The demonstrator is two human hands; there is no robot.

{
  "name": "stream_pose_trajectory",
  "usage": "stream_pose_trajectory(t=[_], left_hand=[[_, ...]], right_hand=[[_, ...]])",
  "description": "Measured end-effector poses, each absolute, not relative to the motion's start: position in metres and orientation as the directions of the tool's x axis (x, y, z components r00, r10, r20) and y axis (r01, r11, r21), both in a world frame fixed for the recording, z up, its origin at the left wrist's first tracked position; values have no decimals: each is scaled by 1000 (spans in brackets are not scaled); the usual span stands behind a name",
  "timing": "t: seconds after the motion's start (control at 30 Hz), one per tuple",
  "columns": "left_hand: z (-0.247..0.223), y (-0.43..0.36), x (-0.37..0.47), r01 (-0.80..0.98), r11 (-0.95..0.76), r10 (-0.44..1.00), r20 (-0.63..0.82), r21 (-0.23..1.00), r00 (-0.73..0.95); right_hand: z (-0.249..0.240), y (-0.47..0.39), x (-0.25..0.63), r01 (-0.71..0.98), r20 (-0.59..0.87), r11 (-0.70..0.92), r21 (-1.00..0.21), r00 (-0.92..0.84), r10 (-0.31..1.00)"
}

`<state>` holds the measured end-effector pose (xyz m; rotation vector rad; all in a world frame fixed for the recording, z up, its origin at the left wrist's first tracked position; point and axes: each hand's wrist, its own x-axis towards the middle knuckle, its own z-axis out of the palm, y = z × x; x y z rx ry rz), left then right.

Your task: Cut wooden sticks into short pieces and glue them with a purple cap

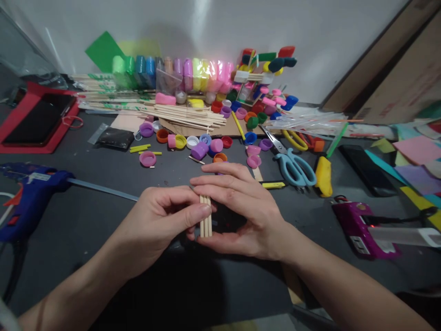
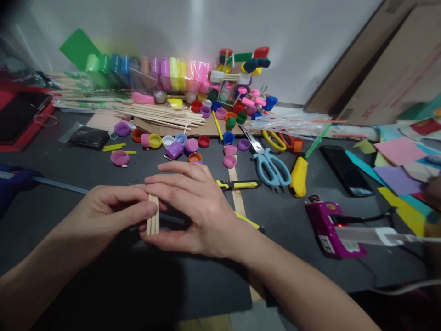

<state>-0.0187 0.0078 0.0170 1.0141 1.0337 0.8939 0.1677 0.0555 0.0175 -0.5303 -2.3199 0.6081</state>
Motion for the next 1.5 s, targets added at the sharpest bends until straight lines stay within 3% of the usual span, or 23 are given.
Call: stream_pose_trajectory(t=[0.23, 0.57, 0.77, 0.93, 1.1, 1.5], left_hand=[[17, 7, -18, -203, 446, 846, -337, 872, 413], [14, 5, -17, -225, 393, 879, -291, 892, 379], [14, 3, -15, -130, 325, 906, -269, 937, 326], [13, 5, -19, -104, 360, 873, -296, 927, 388], [9, 8, -22, -102, 362, 893, -313, 927, 322], [11, 7, -18, -79, 436, 854, -385, 896, 351]], right_hand=[[16, 56, 167, 207, 553, 844, -495, -674, 489], [14, 56, 167, 179, 573, 847, -500, -666, 478], [11, 56, 168, 165, 605, 861, -480, -649, 462], [15, 56, 167, 183, 615, 863, -470, -634, 469], [18, 57, 167, 216, 619, 860, -462, -615, 488], [16, 57, 166, 222, 581, 832, -508, -625, 522]])
